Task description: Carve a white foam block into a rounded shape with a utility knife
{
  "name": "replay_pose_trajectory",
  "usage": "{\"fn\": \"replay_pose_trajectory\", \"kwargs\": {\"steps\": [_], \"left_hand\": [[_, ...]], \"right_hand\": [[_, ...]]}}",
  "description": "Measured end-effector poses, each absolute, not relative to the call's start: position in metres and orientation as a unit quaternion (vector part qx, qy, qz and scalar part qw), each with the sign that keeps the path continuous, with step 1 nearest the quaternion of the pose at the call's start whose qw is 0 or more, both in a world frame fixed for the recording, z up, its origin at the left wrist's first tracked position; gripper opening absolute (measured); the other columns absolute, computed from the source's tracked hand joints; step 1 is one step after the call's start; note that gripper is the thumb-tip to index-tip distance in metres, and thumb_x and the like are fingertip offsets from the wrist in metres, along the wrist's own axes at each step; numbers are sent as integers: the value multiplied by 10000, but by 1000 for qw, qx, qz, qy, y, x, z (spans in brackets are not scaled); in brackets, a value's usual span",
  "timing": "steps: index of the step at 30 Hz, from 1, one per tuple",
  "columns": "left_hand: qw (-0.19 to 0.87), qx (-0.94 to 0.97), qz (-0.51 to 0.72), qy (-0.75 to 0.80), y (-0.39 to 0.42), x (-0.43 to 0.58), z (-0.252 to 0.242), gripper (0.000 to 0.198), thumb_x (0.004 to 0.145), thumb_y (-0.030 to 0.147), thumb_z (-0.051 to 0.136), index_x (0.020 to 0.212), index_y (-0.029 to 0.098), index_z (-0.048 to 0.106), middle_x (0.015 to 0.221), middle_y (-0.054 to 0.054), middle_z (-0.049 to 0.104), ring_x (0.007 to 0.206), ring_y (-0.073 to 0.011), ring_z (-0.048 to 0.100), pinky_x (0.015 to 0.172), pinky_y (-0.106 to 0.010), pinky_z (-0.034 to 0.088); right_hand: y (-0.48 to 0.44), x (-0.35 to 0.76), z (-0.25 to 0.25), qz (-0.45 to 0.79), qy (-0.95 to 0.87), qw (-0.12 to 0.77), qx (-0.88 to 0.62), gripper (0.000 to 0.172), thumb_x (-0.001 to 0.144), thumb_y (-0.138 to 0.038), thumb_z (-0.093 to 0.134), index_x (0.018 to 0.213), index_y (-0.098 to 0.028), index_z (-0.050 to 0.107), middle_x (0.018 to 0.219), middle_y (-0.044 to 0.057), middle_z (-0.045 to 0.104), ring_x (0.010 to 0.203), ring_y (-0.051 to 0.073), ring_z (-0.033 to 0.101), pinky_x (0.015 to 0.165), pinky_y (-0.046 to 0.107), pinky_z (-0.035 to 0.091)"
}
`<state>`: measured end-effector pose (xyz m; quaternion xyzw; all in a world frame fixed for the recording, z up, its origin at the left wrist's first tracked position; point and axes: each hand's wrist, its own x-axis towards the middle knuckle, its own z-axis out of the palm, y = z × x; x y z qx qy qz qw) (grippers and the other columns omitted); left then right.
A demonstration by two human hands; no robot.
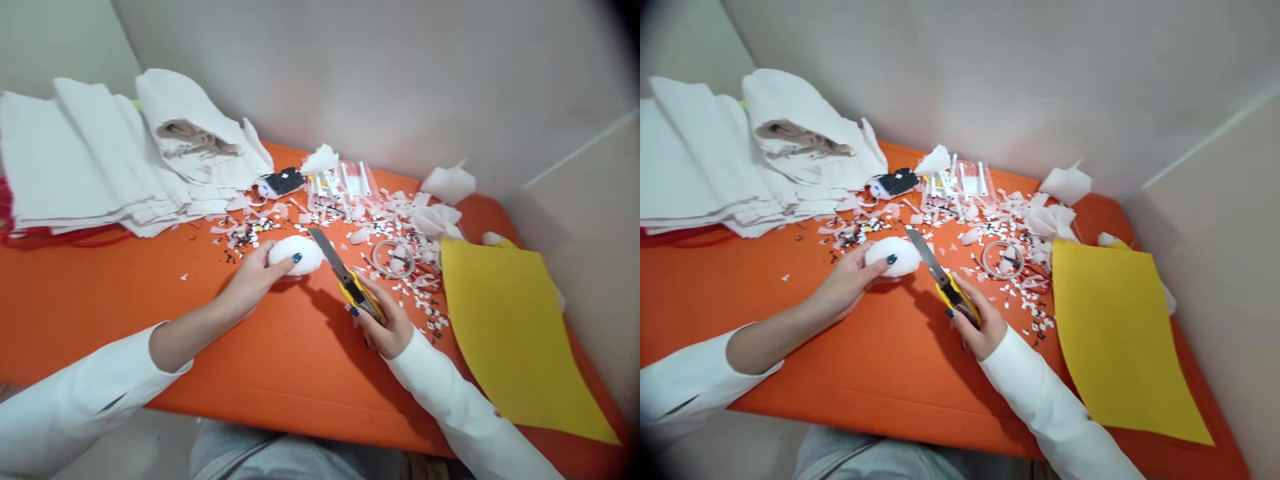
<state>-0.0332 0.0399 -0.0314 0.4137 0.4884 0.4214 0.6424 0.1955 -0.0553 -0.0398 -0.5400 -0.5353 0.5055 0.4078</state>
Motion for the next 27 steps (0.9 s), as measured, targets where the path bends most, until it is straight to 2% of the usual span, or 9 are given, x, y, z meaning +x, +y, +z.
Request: {"fn": "replay_pose_trajectory", "kwargs": {"steps": [4,9,13,16,19,24,27], "left_hand": [[633,420,466,453,43,-18,-28,419,687,331,791,1008,147,594,1078,-66,693,888,-183,698,701,-242,597],[631,420,470,452,43,-6,-26,438,676,339,788,1018,150,591,1138,-88,670,950,-211,682,719,-277,602],[621,423,485,447,41,-13,-23,458,669,354,792,1026,153,587,1147,-89,662,992,-232,672,687,-256,594],[617,420,495,445,39,-19,-21,484,683,381,779,1054,146,574,1152,-98,658,983,-228,669,667,-241,586],[617,430,495,435,38,-22,-23,478,705,413,761,1052,154,560,1114,-84,664,958,-209,667,677,-241,581],[623,472,442,441,37,-23,-32,429,663,407,801,918,147,574,911,-36,682,812,-163,664,685,-238,566],[634,462,442,435,36,-23,-32,429,668,403,798,928,138,584,932,-49,685,828,-170,664,676,-234,564]], "right_hand": [[-52,197,-37,487,-533,428,-543,560,884,-371,557,1411,-230,430,690,-3,587,393,65,442,376,187,457],[-52,201,-38,480,-533,449,-534,579,873,-324,562,1423,-218,417,762,25,629,468,92,530,423,202,502],[-53,201,-43,475,-547,451,-521,564,881,-335,561,1419,-229,430,822,45,656,544,115,590,501,235,554],[-54,201,-47,452,-564,457,-519,527,883,-377,570,1384,-241,481,885,72,678,668,161,656,590,279,592],[-54,201,-51,432,-575,461,-519,498,877,-418,578,1345,-252,531,897,93,686,790,217,691,596,293,602],[-54,202,-52,431,-574,464,-518,477,880,-397,579,1338,-267,541,906,105,683,957,262,683,604,298,605],[-55,201,-52,433,-569,468,-519,473,876,-391,586,1330,-265,550,927,108,686,977,266,678,601,294,602]]}}
